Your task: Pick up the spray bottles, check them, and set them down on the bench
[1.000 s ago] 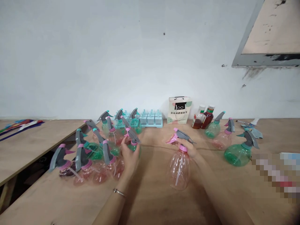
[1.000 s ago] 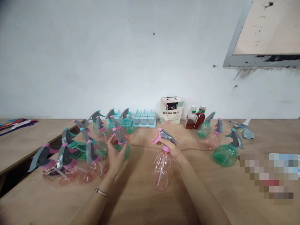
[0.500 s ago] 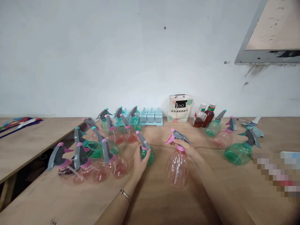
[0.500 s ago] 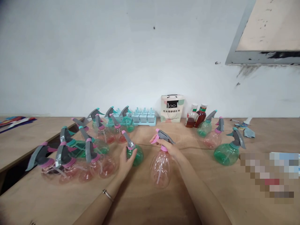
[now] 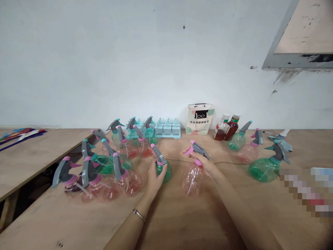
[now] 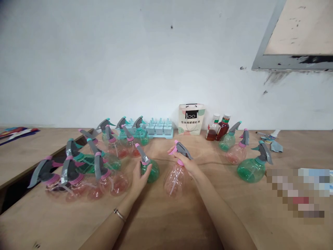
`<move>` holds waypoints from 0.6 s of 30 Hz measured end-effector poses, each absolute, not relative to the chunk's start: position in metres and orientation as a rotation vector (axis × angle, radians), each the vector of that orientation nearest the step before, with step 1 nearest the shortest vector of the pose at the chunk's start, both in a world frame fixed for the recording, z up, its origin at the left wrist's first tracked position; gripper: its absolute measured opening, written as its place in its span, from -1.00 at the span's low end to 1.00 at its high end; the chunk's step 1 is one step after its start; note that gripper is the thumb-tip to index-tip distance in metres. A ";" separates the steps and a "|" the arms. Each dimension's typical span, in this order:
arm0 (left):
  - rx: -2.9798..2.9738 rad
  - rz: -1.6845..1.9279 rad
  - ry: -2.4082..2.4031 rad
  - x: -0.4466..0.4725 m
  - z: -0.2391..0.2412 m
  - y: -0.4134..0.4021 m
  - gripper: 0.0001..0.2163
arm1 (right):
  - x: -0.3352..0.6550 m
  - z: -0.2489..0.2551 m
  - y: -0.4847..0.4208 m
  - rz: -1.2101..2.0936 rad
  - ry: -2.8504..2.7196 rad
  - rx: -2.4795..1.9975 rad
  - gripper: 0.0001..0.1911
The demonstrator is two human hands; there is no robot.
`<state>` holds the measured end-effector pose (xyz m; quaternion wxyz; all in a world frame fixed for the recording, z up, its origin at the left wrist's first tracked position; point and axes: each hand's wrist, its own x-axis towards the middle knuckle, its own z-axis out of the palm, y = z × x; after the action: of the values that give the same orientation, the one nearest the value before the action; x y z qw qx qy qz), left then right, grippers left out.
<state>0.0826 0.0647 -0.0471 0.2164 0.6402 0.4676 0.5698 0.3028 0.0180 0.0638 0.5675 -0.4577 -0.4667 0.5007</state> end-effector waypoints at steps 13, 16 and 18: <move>1.767 1.553 1.289 0.083 -0.047 0.064 -0.69 | 0.336 0.058 -0.006 0.786 -1.155 -1.274 -0.61; 1.768 1.586 1.289 0.083 -0.047 0.064 -0.70 | 0.373 0.052 -0.036 0.568 -1.030 -1.442 -0.49; 1.766 1.605 1.287 0.083 -0.047 0.065 -0.70 | 0.404 0.044 -0.062 0.362 -0.936 -1.542 -0.49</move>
<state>0.0831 0.0649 -0.0471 0.2133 0.6364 0.4636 0.5784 0.4039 -0.0616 0.0443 0.6058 -0.6668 -0.4048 0.1567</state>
